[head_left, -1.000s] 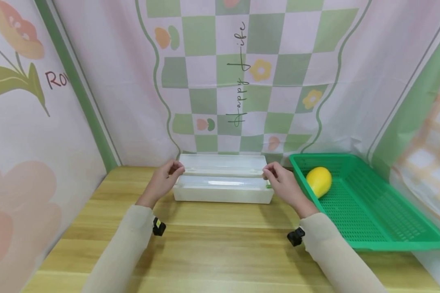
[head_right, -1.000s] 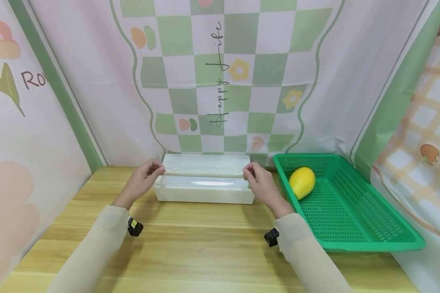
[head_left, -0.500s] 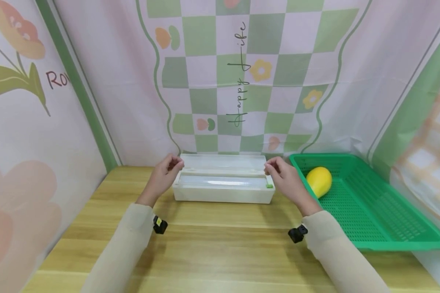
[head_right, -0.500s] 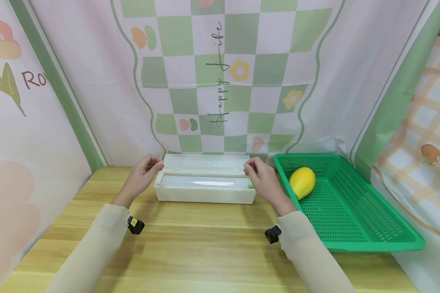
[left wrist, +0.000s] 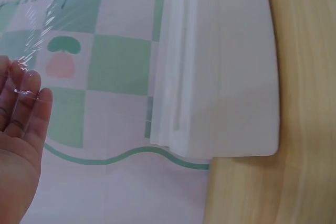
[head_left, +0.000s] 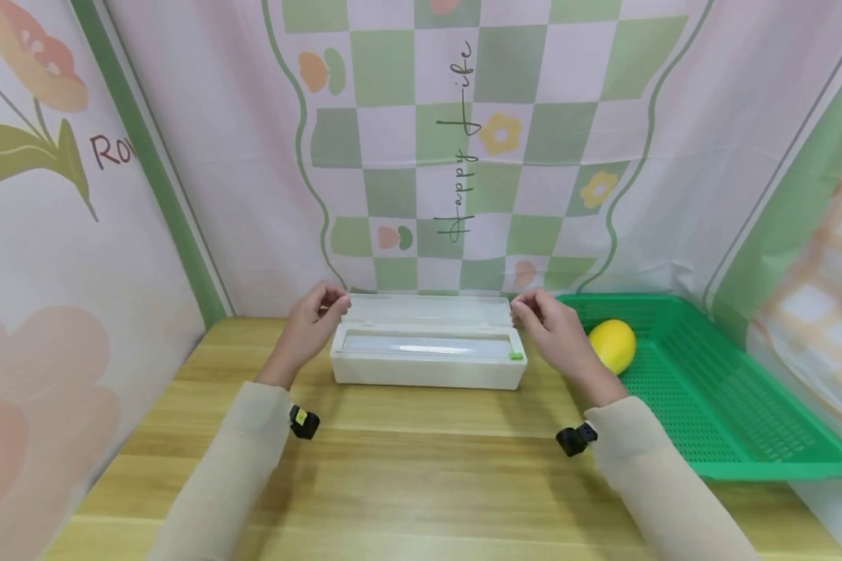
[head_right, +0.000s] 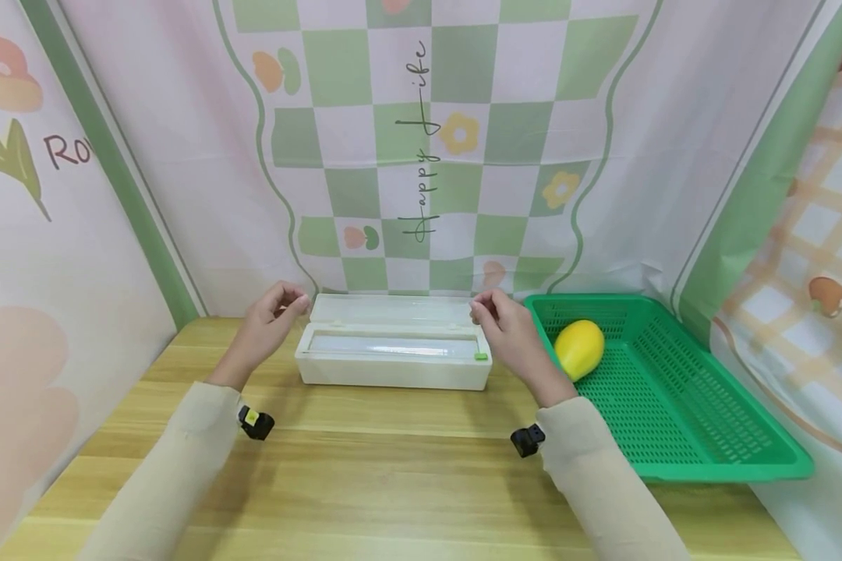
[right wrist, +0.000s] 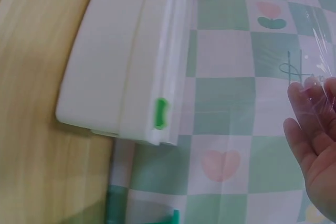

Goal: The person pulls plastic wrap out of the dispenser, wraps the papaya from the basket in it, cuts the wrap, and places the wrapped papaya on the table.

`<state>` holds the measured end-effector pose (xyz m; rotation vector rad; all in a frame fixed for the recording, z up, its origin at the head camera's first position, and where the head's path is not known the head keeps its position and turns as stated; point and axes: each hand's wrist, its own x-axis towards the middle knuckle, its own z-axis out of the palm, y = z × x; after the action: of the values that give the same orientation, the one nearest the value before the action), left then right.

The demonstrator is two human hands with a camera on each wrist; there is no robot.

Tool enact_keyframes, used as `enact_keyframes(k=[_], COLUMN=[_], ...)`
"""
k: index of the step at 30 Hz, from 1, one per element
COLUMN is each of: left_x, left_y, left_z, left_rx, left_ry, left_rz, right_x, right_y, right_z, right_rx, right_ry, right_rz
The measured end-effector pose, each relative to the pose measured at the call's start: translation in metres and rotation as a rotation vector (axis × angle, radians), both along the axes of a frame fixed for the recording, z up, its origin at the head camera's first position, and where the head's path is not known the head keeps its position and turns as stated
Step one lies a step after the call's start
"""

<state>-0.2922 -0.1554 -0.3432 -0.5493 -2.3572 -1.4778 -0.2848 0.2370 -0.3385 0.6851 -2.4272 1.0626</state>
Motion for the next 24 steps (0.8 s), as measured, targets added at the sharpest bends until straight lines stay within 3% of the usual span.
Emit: enact_keyframes(k=[14, 24], left_x=[0.001, 0.004], left_y=[-0.005, -0.004], left_z=[0.017, 0.035], left_rx=[0.032, 0.042], left_ry=[0.111, 0.144], left_rz=[-0.024, -0.029], right_x=[0.006, 0.009], right_y=[0.001, -0.001], right_z=[0.027, 0.046], right_rx=[0.063, 0.07], right_ry=[0.09, 0.088], right_rz=[-0.025, -0.025])
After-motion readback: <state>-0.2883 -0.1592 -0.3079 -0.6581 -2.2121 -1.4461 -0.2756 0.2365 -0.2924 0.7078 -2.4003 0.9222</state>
